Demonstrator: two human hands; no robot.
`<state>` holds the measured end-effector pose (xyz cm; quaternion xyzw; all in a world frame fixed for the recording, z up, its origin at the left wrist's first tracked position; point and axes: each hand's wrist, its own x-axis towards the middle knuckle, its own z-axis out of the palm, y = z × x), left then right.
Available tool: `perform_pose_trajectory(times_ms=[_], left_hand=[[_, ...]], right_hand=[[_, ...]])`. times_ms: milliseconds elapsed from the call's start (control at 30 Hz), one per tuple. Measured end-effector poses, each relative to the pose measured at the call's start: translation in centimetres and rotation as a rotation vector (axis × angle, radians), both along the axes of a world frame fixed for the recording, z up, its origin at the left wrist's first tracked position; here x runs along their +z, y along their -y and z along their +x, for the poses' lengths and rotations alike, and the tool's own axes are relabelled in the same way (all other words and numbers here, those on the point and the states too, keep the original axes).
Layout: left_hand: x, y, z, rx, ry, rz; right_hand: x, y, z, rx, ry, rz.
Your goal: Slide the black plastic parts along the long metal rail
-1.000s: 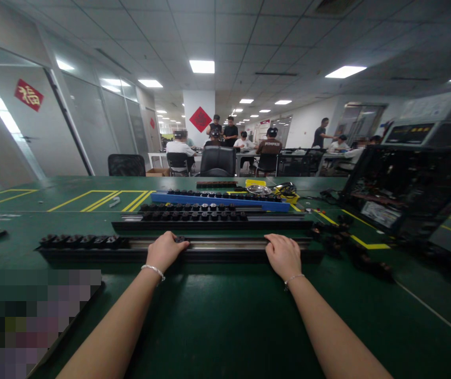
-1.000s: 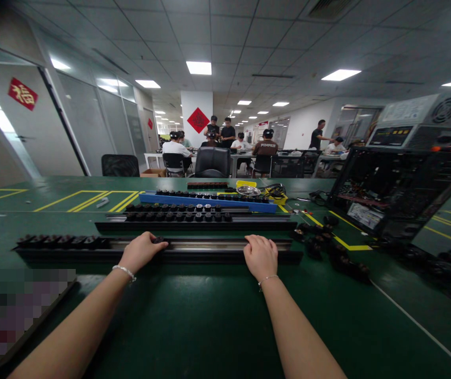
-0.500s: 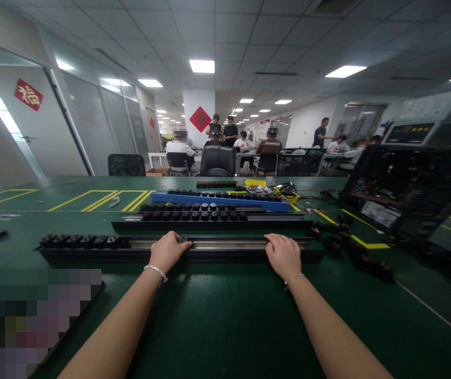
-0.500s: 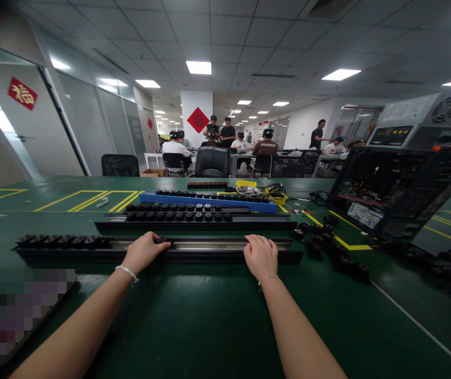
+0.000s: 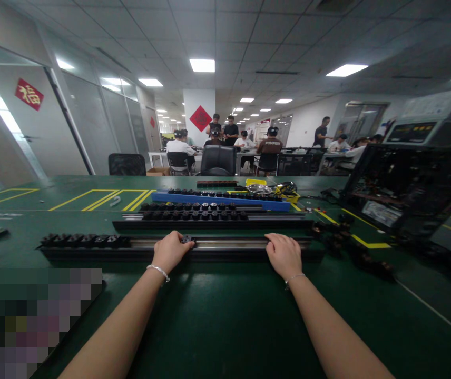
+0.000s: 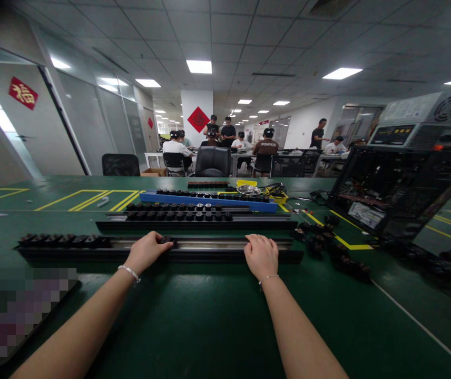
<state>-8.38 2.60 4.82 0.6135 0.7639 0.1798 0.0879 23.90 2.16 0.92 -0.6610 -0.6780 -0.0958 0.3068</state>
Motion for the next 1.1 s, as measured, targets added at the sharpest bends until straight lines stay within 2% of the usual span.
perform_pose_trajectory(times_ms=[600, 900, 1100], left_hand=[[0.12, 0.30, 0.53, -0.042, 0.021, 0.019], [0.56, 0.65, 0.87, -0.068, -0.021, 0.039], [0.25, 0.62, 0.90, -0.084, 0.004, 0.051]], right_hand=[[0.14, 0.06, -0.03, -0.001, 0.004, -0.005], [-0.26, -0.19, 0.12, -0.005, 0.039, 0.041], [-0.20, -0.15, 0.09, -0.008, 0.039, 0.035]])
